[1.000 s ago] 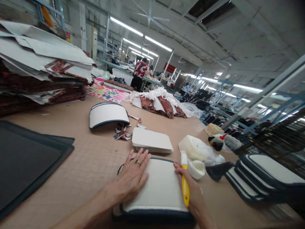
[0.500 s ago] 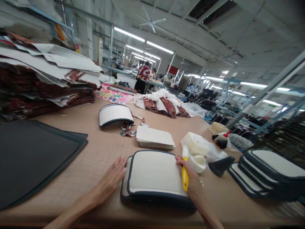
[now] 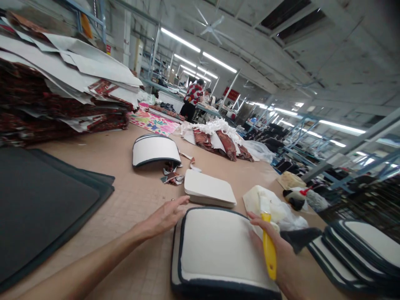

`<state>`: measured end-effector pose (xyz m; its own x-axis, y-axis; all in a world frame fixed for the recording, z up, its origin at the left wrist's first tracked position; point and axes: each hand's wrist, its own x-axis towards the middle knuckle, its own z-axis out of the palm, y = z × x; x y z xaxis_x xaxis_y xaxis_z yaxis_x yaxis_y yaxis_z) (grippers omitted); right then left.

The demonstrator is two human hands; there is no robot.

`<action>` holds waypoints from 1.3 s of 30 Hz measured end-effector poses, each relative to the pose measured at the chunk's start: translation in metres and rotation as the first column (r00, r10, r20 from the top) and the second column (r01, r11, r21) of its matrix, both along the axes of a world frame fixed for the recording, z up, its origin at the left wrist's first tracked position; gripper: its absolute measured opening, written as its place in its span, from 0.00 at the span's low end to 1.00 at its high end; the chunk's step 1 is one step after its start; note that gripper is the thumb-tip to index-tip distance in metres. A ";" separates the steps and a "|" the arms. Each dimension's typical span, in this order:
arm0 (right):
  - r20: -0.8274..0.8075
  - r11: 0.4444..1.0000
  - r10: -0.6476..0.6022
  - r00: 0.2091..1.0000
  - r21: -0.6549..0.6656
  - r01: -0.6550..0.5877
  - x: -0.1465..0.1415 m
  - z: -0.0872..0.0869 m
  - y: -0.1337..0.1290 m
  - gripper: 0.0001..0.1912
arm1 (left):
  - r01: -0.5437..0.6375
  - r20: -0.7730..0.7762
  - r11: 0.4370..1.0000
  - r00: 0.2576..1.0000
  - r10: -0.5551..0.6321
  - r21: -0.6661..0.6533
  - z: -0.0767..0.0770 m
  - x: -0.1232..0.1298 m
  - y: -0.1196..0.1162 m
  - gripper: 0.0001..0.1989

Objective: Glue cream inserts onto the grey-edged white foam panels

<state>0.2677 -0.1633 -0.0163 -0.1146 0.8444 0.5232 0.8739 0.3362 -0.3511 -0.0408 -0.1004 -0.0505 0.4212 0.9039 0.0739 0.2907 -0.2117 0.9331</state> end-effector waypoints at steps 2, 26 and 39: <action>0.028 1.000 0.024 0.999 0.011 -0.024 -0.012 0.000 0.002 0.09 | 0.043 0.039 0.999 0.998 -0.042 -0.032 -0.002 0.006 0.004 0.24; -0.034 0.999 0.052 0.998 0.012 -0.052 -0.025 -0.020 -0.009 0.08 | 0.001 0.331 0.721 0.889 0.317 -0.693 0.008 -0.004 -0.081 0.35; -0.261 0.997 0.042 0.964 -0.045 -0.056 -0.033 -0.011 -0.013 0.09 | -0.181 0.228 0.679 0.854 0.467 -0.712 0.036 0.015 -0.089 0.36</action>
<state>0.2348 -0.1765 -0.0272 -0.0223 0.8680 0.4961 0.7333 0.3515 -0.5820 -0.0255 -0.1890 -0.0149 0.1604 0.8523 -0.4979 -0.1681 0.5206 0.8371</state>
